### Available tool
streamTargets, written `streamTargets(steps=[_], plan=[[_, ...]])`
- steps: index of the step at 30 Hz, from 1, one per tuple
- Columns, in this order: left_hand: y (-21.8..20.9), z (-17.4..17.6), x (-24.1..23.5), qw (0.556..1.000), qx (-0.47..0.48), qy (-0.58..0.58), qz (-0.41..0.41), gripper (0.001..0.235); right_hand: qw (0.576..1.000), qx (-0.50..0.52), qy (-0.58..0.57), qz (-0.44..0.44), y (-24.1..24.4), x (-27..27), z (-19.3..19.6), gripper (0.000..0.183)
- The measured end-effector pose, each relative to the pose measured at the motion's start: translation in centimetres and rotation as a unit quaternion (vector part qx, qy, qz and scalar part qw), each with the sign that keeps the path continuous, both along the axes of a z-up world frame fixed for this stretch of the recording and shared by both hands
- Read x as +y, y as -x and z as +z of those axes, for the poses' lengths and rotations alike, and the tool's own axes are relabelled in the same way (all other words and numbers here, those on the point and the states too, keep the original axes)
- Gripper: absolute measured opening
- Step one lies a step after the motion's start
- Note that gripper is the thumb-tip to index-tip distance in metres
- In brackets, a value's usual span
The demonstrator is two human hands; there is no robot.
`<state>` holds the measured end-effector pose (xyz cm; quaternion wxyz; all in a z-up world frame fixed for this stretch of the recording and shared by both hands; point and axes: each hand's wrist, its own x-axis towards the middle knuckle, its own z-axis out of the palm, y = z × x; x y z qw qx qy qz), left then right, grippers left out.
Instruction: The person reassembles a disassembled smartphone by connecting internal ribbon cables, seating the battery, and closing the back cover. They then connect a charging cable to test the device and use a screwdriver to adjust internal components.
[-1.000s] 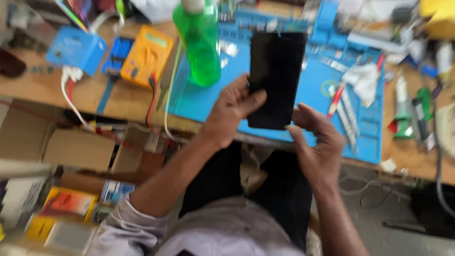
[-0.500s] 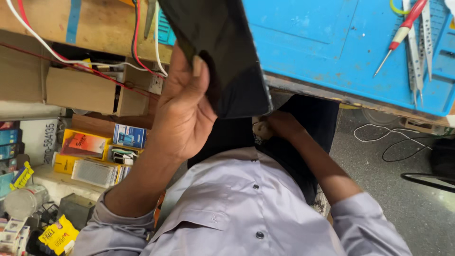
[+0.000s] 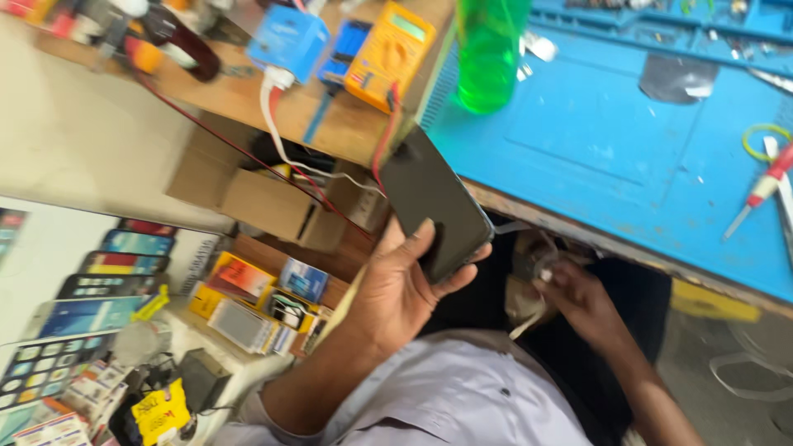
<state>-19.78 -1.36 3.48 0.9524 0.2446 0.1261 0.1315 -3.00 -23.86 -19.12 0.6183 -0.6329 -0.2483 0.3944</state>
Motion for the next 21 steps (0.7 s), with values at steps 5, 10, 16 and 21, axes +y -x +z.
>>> streamTargets(steps=[5,10,16,21], plan=[[0.5,-0.5,-0.5,0.998,0.034,0.037,0.036,0.041,0.992,-0.046,0.078,-0.085,2.5,0.3,4.6,0.031],[0.8,-0.8,-1.1,0.995,0.051,0.021,0.083,0.029,0.97,-0.137,0.186,-0.073,3.8,0.1,2.1,0.039],[1.6,-2.2,-1.0,0.992,0.078,0.015,0.099,0.027,0.941,-0.09,0.274,0.178,6.4,-4.0,-2.2,0.037],[1.1,-2.6,-1.0,0.99,0.037,0.102,0.087,0.025,0.956,-0.073,0.28,0.042,6.1,-3.7,-0.2,0.035]])
